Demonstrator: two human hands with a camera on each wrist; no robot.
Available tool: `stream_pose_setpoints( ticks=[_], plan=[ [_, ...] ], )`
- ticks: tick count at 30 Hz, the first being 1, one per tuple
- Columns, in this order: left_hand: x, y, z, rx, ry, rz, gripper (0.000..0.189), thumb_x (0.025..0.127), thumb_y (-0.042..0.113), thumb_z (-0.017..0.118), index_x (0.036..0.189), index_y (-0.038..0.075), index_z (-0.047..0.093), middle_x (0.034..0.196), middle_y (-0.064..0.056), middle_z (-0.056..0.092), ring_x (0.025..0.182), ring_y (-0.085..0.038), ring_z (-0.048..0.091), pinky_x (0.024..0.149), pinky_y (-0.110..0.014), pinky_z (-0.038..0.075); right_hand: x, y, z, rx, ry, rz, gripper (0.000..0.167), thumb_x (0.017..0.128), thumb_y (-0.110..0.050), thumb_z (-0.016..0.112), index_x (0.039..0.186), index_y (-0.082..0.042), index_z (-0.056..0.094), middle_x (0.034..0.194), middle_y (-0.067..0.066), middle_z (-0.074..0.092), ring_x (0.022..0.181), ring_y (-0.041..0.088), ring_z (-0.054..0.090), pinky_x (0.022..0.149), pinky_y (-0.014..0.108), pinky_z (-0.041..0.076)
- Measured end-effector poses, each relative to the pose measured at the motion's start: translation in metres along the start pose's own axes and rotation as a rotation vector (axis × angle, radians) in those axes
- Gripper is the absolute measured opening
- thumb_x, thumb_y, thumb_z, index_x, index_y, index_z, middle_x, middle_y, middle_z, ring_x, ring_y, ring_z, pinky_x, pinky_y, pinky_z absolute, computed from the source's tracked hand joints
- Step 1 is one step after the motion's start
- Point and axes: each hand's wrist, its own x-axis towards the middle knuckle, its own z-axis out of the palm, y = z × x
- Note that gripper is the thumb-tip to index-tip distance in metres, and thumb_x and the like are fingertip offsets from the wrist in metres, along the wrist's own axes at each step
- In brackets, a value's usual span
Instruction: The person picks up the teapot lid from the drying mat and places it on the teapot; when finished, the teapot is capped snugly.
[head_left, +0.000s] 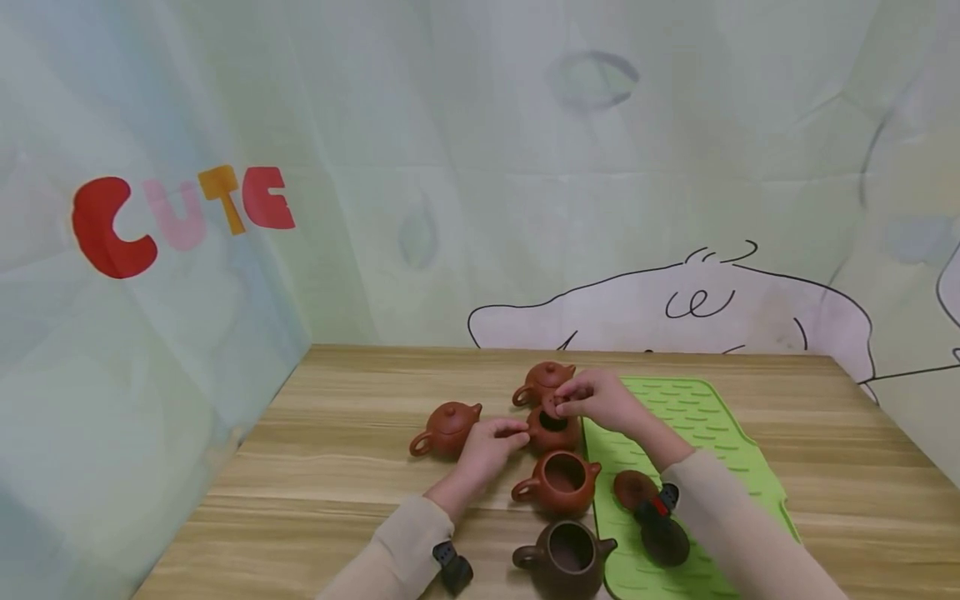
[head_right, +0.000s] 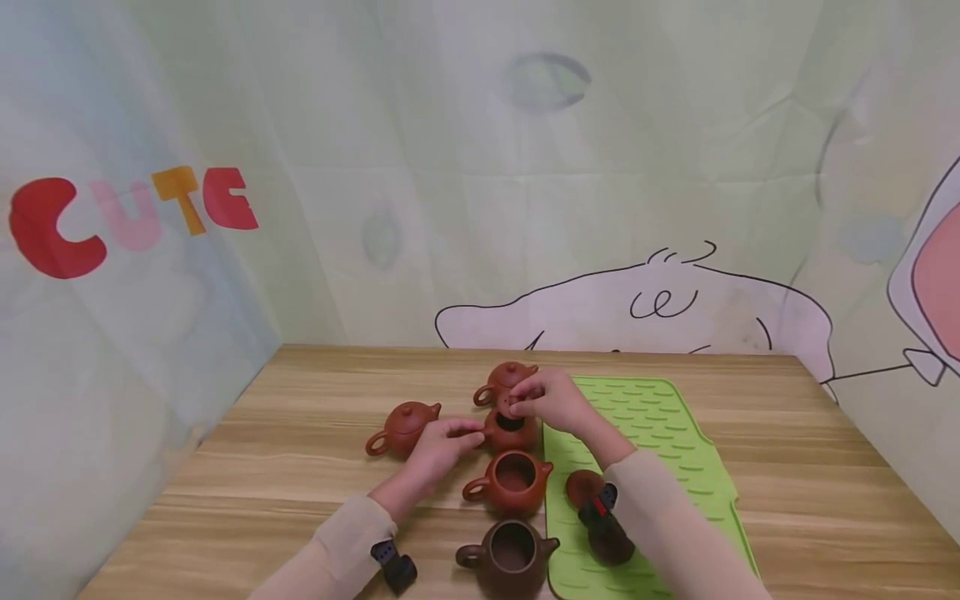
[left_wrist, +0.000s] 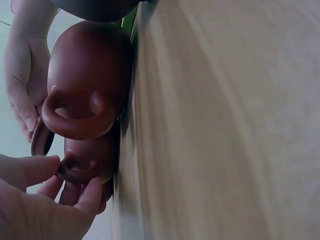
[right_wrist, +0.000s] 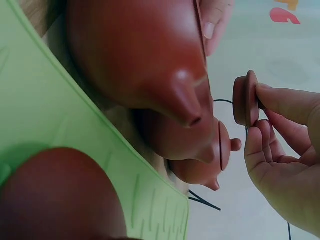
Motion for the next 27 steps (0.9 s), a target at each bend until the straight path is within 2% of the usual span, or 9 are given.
stream_pose_setpoints(
  ticks=[10,19,27],
  plan=[
    [0.0,-0.001,0.0,-0.006,0.0,-0.013,0.018,0.088,0.005,0.066,0.103,-0.005,0.07,0.106,-0.015,0.069,0.096,-0.02,0.058,0.076,-0.027,0.046,0.002,0.003,0.01,-0.02,-0.012,0.071,0.014,0.084,-0.009,0.073,0.097,-0.002,0.072,0.086,0.004,0.07,0.08,0.014,0.06,0.071,0.03,0.049],
    [0.001,-0.002,0.001,-0.019,0.0,-0.015,0.018,0.088,0.004,0.066,0.102,-0.005,0.07,0.105,-0.015,0.069,0.092,-0.017,0.058,0.074,-0.025,0.046,0.004,0.007,0.016,-0.05,-0.023,0.046,0.015,0.082,-0.007,0.073,0.095,0.0,0.072,0.086,0.004,0.07,0.08,0.013,0.06,0.071,0.029,0.05],
    [0.001,-0.002,0.0,-0.011,-0.005,-0.006,0.018,0.089,0.005,0.066,0.103,-0.005,0.07,0.107,-0.015,0.068,0.093,-0.017,0.058,0.073,-0.025,0.046,0.005,0.008,0.016,-0.062,-0.026,0.065,0.015,0.083,-0.007,0.073,0.096,-0.001,0.072,0.087,0.004,0.071,0.08,0.013,0.06,0.07,0.029,0.05]
  ],
)
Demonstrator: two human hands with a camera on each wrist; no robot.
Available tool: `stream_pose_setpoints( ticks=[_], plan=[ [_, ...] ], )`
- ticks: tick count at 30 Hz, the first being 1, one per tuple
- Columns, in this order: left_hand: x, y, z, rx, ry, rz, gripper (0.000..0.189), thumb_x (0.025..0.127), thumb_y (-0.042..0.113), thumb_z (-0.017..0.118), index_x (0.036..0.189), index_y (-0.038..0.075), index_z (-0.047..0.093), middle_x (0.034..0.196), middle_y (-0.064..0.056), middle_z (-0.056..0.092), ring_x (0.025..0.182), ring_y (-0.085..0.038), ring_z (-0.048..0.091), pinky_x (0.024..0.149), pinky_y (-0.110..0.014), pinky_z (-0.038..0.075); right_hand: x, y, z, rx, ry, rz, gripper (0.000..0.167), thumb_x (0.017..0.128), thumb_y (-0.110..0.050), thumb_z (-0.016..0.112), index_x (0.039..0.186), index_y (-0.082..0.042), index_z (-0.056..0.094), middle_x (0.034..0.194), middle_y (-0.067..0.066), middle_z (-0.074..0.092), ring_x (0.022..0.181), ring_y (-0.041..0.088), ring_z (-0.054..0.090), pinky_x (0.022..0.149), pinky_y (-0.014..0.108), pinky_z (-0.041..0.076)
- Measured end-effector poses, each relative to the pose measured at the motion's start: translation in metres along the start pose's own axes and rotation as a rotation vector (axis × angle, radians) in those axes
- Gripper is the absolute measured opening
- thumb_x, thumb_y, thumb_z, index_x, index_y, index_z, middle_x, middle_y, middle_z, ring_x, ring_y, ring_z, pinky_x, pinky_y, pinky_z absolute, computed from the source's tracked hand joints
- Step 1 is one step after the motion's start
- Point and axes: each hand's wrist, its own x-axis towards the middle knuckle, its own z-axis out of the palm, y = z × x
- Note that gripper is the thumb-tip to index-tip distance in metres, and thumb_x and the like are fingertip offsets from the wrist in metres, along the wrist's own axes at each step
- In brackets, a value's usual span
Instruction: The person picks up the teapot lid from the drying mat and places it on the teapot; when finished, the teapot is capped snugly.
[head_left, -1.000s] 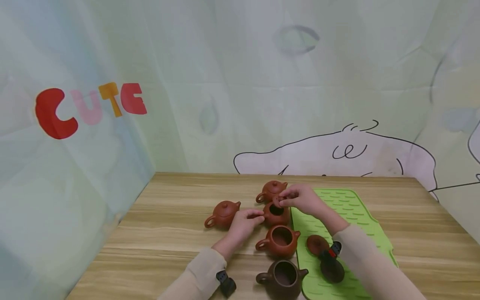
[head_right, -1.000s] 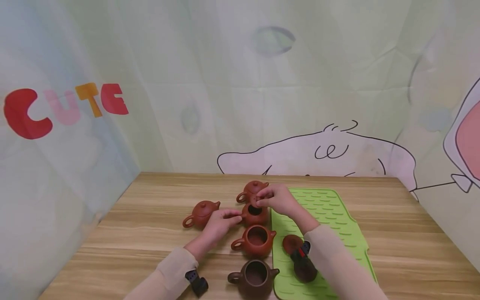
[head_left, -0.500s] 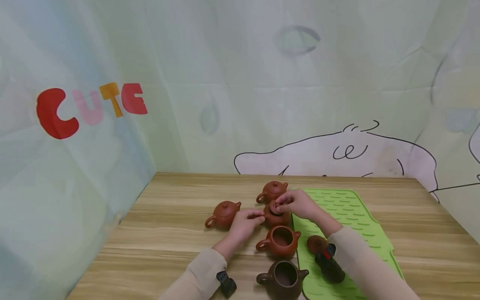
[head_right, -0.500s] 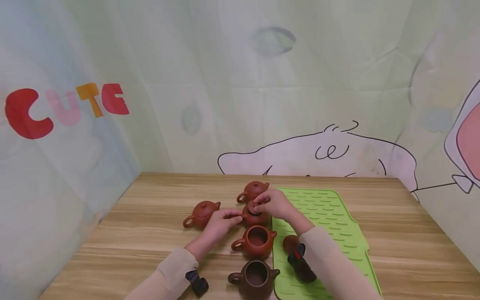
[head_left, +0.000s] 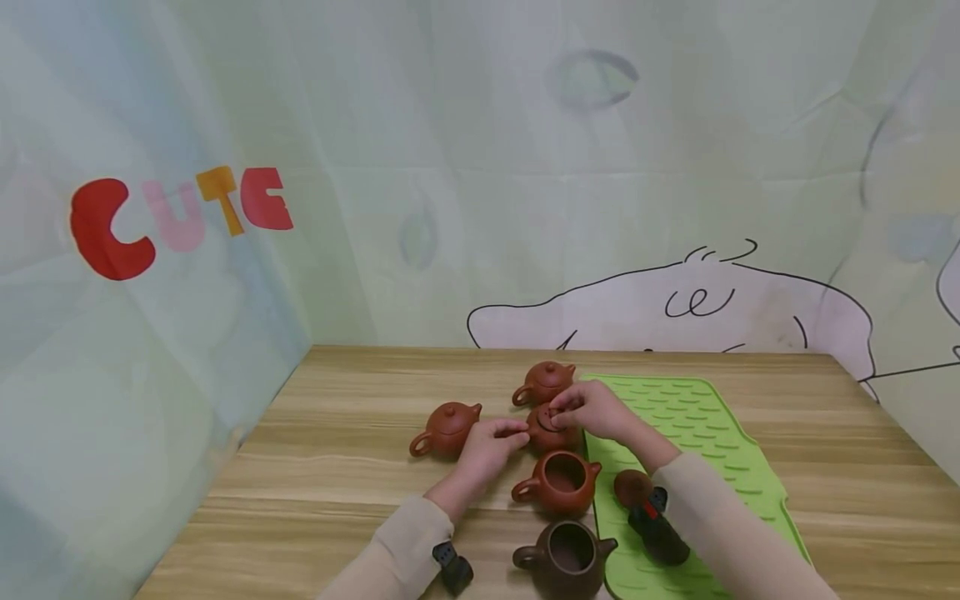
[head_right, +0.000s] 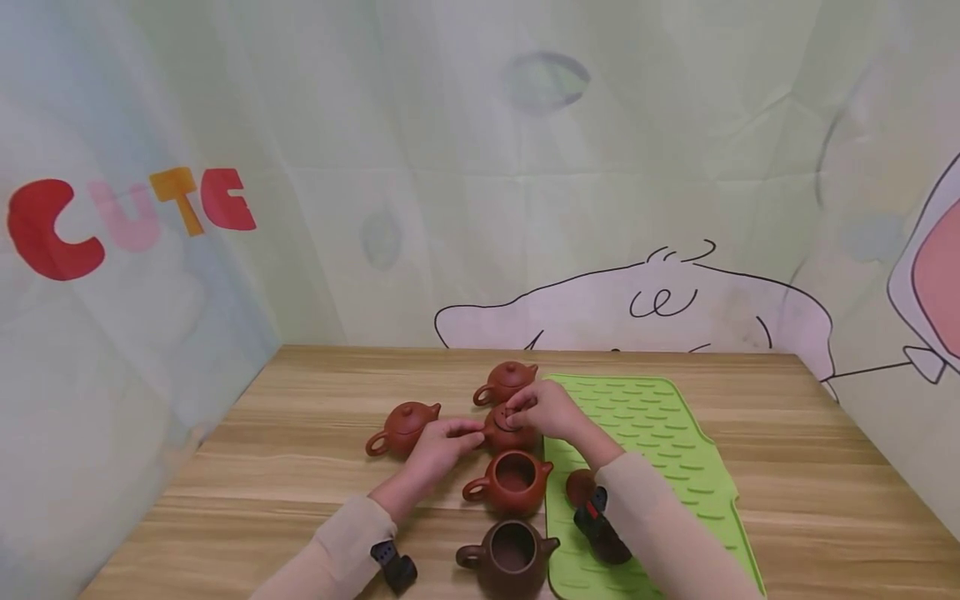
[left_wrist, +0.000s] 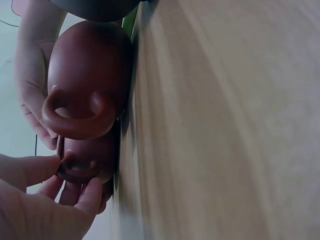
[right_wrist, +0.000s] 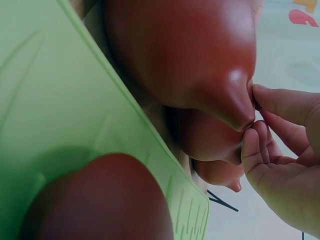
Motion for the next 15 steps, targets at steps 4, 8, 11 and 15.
stream_pose_setpoints(
  ticks=[4,8,11,15],
  plan=[
    [-0.0001,0.0006,0.0,0.003,0.002,-0.004,0.018,0.089,0.005,0.066,0.104,-0.004,0.07,0.107,-0.015,0.068,0.094,-0.018,0.058,0.074,-0.025,0.046,0.0006,0.0006,-0.0001,-0.012,-0.008,-0.006,0.015,0.084,-0.008,0.072,0.097,-0.001,0.072,0.09,0.006,0.071,0.081,0.014,0.061,0.072,0.031,0.051],
    [-0.0005,0.0011,0.0001,0.006,0.006,-0.01,0.018,0.089,0.005,0.066,0.104,-0.004,0.071,0.109,-0.015,0.068,0.096,-0.019,0.058,0.075,-0.026,0.046,0.0016,0.0012,0.0003,-0.023,-0.007,-0.007,0.015,0.084,-0.008,0.072,0.097,-0.001,0.072,0.091,0.006,0.071,0.082,0.015,0.061,0.073,0.031,0.051],
    [-0.0009,0.0014,0.0002,0.003,0.008,-0.013,0.018,0.089,0.005,0.066,0.104,-0.004,0.071,0.109,-0.015,0.068,0.096,-0.02,0.058,0.075,-0.026,0.047,0.0016,0.001,0.0006,-0.031,-0.01,-0.01,0.016,0.083,-0.009,0.072,0.097,-0.001,0.072,0.091,0.006,0.071,0.082,0.015,0.061,0.072,0.031,0.051],
    [-0.0011,0.0016,0.0002,-0.001,0.009,-0.012,0.018,0.089,0.005,0.066,0.104,-0.004,0.07,0.109,-0.016,0.068,0.096,-0.02,0.058,0.075,-0.026,0.047,0.0018,0.0008,0.0007,-0.037,-0.01,-0.009,0.016,0.084,-0.009,0.072,0.098,-0.001,0.072,0.092,0.006,0.071,0.082,0.015,0.06,0.072,0.031,0.051]
  ],
)
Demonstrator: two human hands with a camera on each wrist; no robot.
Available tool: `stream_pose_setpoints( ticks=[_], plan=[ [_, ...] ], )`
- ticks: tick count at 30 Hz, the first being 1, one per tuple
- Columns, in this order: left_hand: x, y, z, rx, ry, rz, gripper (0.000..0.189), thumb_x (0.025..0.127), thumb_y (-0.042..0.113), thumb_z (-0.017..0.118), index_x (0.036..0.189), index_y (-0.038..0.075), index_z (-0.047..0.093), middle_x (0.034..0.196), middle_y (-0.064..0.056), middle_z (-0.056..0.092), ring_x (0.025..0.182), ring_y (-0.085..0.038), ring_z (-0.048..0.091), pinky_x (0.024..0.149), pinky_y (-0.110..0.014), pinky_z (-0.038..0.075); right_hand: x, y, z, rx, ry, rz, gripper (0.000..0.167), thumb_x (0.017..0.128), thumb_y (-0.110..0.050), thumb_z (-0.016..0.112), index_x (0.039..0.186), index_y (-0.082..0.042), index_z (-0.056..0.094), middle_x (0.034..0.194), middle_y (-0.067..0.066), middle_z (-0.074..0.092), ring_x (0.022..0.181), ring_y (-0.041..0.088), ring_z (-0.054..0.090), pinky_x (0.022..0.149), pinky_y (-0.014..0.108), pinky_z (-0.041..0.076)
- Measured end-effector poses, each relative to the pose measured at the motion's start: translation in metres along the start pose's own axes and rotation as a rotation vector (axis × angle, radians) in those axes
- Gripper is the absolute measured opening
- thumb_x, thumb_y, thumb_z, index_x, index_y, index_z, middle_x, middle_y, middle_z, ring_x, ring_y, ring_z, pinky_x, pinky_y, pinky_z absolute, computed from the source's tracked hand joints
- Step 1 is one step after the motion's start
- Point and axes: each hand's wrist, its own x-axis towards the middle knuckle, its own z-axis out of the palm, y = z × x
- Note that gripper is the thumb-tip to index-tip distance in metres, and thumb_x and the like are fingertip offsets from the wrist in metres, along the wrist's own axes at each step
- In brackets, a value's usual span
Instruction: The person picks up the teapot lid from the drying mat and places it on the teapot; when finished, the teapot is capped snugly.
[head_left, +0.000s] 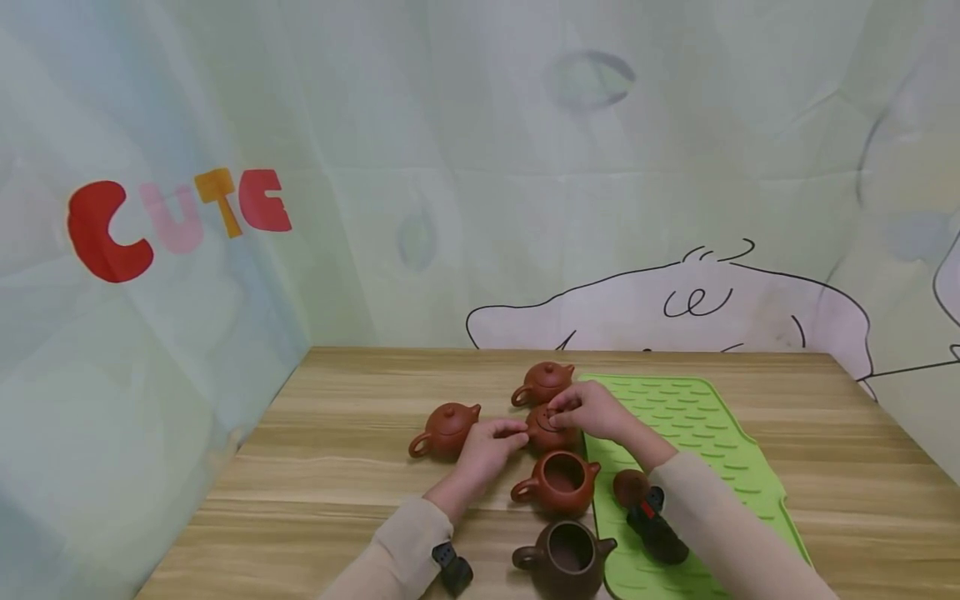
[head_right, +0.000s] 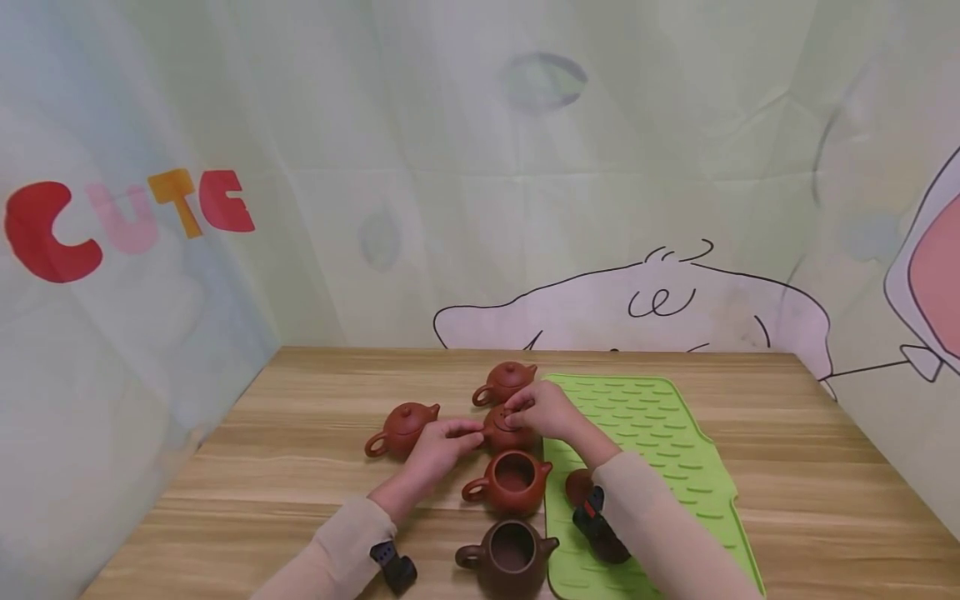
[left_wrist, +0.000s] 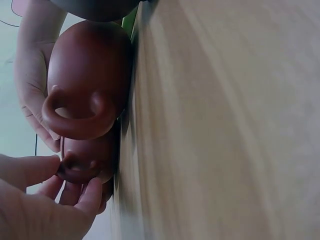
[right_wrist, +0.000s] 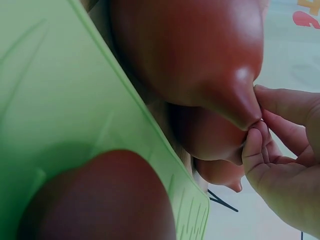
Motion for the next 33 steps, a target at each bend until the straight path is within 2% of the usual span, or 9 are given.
stream_pose_setpoints(
  ticks=[9,14,17,21,24,29,33],
  plan=[
    [0.001,0.001,0.0,-0.013,-0.01,-0.004,0.02,0.089,0.005,0.065,0.106,-0.005,0.069,0.109,-0.016,0.067,0.095,-0.019,0.059,0.077,-0.028,0.048,-0.002,-0.003,-0.003,0.017,-0.007,0.029,0.02,0.085,-0.01,0.071,0.103,-0.001,0.072,0.098,0.009,0.071,0.087,0.018,0.062,0.076,0.035,0.053],
    [-0.001,0.0,0.001,-0.007,-0.022,-0.01,0.026,0.089,0.005,0.066,0.114,-0.003,0.067,0.112,-0.015,0.066,0.102,-0.022,0.059,0.083,-0.032,0.05,-0.01,-0.004,-0.012,0.056,0.005,0.014,0.027,0.086,-0.016,0.072,0.108,-0.001,0.07,0.101,0.01,0.07,0.09,0.019,0.063,0.078,0.036,0.053],
    [-0.004,0.0,-0.001,0.01,-0.016,-0.005,0.032,0.089,0.006,0.067,0.12,-0.003,0.064,0.114,-0.015,0.065,0.105,-0.025,0.06,0.085,-0.034,0.051,-0.017,-0.005,-0.021,0.07,0.014,-0.013,0.031,0.087,-0.019,0.071,0.112,0.0,0.068,0.101,0.009,0.07,0.089,0.018,0.062,0.075,0.035,0.054],
    [-0.01,0.0,-0.004,0.021,-0.001,0.009,0.039,0.088,0.007,0.067,0.125,-0.005,0.06,0.115,-0.019,0.064,0.106,-0.029,0.061,0.081,-0.034,0.053,-0.031,-0.005,-0.034,0.081,0.027,-0.028,0.035,0.087,-0.021,0.071,0.115,0.001,0.067,0.096,0.007,0.068,0.086,0.017,0.06,0.074,0.039,0.053],
    [-0.016,0.002,-0.008,0.003,-0.003,0.017,0.042,0.088,0.006,0.067,0.127,-0.006,0.057,0.116,-0.021,0.062,0.106,-0.031,0.06,0.081,-0.034,0.053,-0.044,-0.005,-0.043,0.095,0.034,-0.013,0.036,0.087,-0.021,0.071,0.115,0.001,0.066,0.093,0.007,0.067,0.084,0.017,0.059,0.075,0.043,0.053],
    [-0.026,0.005,-0.012,-0.023,-0.018,0.007,0.045,0.089,0.008,0.068,0.129,-0.007,0.054,0.118,-0.022,0.061,0.108,-0.031,0.059,0.082,-0.034,0.052,-0.062,-0.003,-0.052,0.122,0.037,0.01,0.036,0.088,-0.021,0.071,0.115,0.001,0.065,0.092,0.006,0.066,0.084,0.017,0.059,0.076,0.042,0.052],
    [-0.033,0.006,-0.012,-0.05,-0.031,0.01,0.045,0.089,0.008,0.067,0.128,-0.009,0.053,0.117,-0.023,0.06,0.106,-0.03,0.06,0.08,-0.034,0.052,-0.074,-0.001,-0.054,0.155,0.031,-0.003,0.036,0.088,-0.02,0.071,0.116,0.003,0.064,0.095,0.008,0.065,0.086,0.018,0.059,0.077,0.04,0.053]
  ],
)
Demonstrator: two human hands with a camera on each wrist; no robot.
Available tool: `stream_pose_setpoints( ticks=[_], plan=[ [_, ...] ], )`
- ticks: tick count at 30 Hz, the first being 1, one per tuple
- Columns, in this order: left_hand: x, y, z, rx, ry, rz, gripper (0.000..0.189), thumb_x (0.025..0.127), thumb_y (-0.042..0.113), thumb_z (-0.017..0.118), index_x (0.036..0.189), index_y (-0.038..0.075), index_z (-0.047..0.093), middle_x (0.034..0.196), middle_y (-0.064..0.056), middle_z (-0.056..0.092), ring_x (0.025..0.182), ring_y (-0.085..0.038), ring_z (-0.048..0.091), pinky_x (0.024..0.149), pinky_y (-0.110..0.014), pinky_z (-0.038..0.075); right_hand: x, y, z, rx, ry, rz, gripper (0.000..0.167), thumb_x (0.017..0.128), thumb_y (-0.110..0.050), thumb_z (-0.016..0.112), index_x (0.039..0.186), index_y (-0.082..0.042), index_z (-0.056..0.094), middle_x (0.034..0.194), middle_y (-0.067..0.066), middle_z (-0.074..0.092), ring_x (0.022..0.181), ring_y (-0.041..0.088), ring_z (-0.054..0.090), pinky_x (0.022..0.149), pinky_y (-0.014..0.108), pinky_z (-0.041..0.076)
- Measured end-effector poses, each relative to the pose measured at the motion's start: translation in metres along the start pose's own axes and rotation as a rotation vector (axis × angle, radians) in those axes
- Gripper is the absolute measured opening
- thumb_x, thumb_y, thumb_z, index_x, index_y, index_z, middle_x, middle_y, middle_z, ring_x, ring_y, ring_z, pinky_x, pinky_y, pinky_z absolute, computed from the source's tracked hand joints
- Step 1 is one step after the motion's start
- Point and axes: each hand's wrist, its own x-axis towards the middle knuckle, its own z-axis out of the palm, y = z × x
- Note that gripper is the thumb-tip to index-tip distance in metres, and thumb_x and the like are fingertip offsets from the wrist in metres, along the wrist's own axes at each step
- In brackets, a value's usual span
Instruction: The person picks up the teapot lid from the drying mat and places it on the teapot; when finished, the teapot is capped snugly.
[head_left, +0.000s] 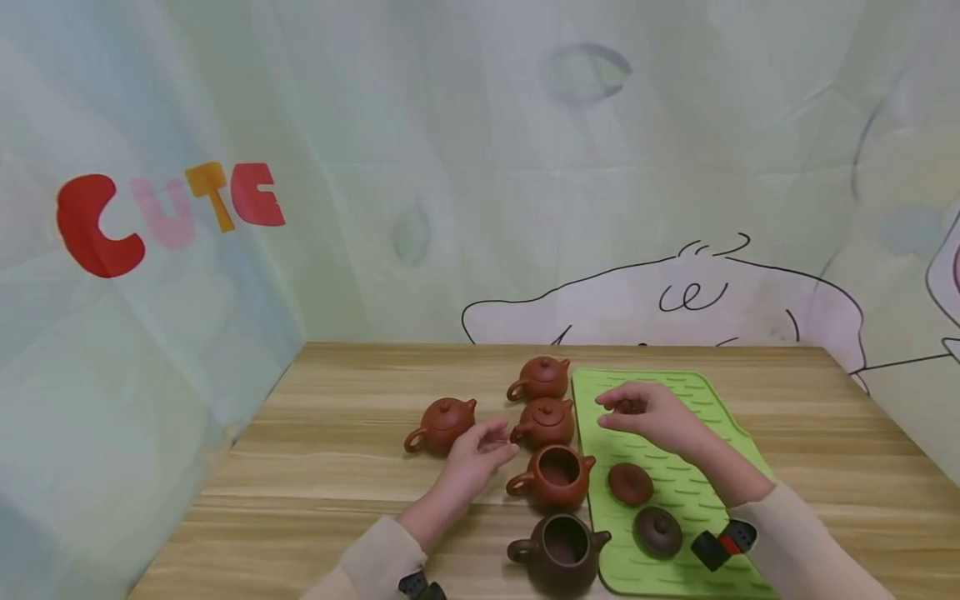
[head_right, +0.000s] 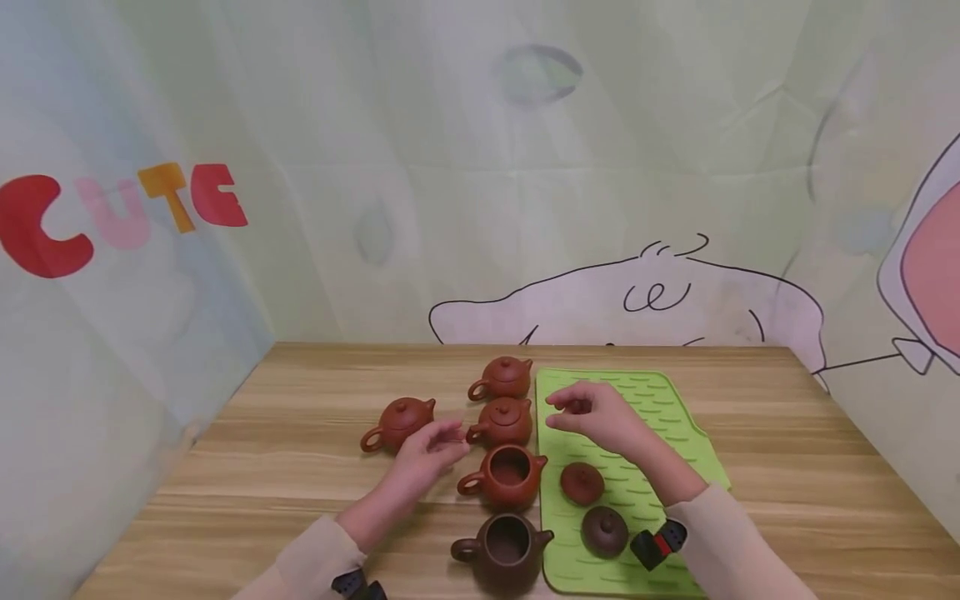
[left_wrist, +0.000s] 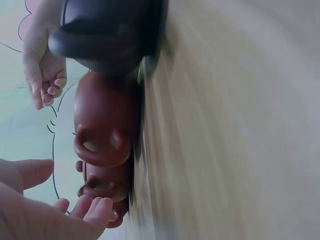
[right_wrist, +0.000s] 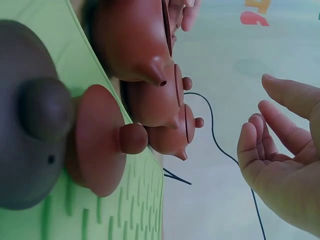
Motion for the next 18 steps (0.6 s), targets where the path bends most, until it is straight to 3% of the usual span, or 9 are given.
stream_pose_setpoints(
  ticks=[5,10,18],
  plan=[
    [-0.009,0.001,-0.001,-0.023,-0.023,0.011,0.039,0.089,0.005,0.066,0.122,-0.012,0.054,0.112,-0.025,0.062,0.101,-0.026,0.061,0.083,-0.033,0.051,-0.012,0.003,0.001,0.003,0.002,-0.002,0.037,0.087,-0.02,0.072,0.115,0.003,0.064,0.094,0.007,0.065,0.085,0.018,0.059,0.072,0.032,0.053],
    [-0.016,0.0,-0.002,-0.044,-0.051,-0.02,0.036,0.088,0.005,0.066,0.119,-0.011,0.056,0.11,-0.022,0.062,0.097,-0.019,0.06,0.082,-0.03,0.05,-0.021,0.011,0.004,0.006,-0.012,0.017,0.039,0.086,-0.021,0.073,0.115,0.004,0.064,0.091,0.005,0.064,0.083,0.016,0.058,0.069,0.027,0.051],
    [-0.019,-0.007,0.002,-0.047,-0.094,-0.042,0.035,0.086,0.003,0.067,0.117,-0.01,0.057,0.111,-0.022,0.063,0.098,-0.019,0.061,0.084,-0.032,0.052,-0.03,0.028,0.008,0.039,-0.041,0.044,0.041,0.085,-0.018,0.072,0.115,0.008,0.062,0.085,0.007,0.064,0.078,0.014,0.06,0.067,0.03,0.051]
  ],
)
